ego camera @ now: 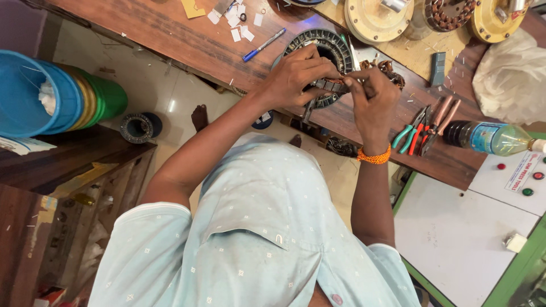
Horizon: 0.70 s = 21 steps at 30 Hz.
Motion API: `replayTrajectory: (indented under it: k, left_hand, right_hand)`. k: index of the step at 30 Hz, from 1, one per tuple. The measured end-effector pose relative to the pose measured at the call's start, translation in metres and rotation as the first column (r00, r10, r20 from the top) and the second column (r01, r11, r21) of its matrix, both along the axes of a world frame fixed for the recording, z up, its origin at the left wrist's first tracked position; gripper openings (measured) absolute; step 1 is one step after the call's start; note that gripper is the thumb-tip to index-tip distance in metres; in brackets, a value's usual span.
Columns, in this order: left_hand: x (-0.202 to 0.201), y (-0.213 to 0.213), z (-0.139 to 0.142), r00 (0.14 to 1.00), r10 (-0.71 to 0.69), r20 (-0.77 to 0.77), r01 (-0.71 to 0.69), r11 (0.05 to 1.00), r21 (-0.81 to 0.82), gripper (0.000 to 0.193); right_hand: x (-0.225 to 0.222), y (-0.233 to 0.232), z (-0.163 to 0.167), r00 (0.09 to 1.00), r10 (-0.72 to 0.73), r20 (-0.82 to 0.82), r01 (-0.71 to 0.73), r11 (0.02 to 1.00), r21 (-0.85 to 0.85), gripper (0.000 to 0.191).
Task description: The person sits at a workbench and rewinds an electric motor stator, inserting insulated copper wire coils one at a time into the slots of the stator held in a stand, pressing each coil down into place and taking new wire turns from a pile on the bench.
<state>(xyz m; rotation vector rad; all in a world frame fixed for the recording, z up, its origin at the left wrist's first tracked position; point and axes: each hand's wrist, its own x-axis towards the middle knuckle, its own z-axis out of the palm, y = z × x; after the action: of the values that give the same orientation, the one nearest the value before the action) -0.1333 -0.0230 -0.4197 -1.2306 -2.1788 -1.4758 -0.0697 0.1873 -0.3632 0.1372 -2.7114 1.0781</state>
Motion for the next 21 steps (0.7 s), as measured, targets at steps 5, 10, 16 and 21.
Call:
replayTrajectory:
  k: [5,10,16,21]
  left_hand:
    - [0.006,0.006,0.015,0.920,0.045,0.389,-0.051,0.999,0.005,0.053]
    - [-0.024,0.040,0.005,0.766,0.177,0.618,-0.038,0.972,-0.232,0.033]
    - [-0.053,0.014,-0.026,0.682,-0.413,0.604,0.341,0.910,0.237,0.014]
    - [-0.069,-0.004,-0.032,0.708,-0.502,0.497,0.471,0.860,0.197,0.013]
  right_hand:
    - [-0.025,0.008,-0.002,0.994,-0.035,0.106,0.028,0.998,0.061,0.012]
    - [-0.047,0.000,-0.010,0.991,-0.125,0.041,0.125,0.992,-0.009,0.012]
    - [-0.015,-0.018,0.009,0.997,-0.010,0.074,0.013,0.999,-0.039,0.015]
    - [0.021,-0.044,0.008,0.997,-0.073,-0.022,0.073,0.997,0.019,0.012]
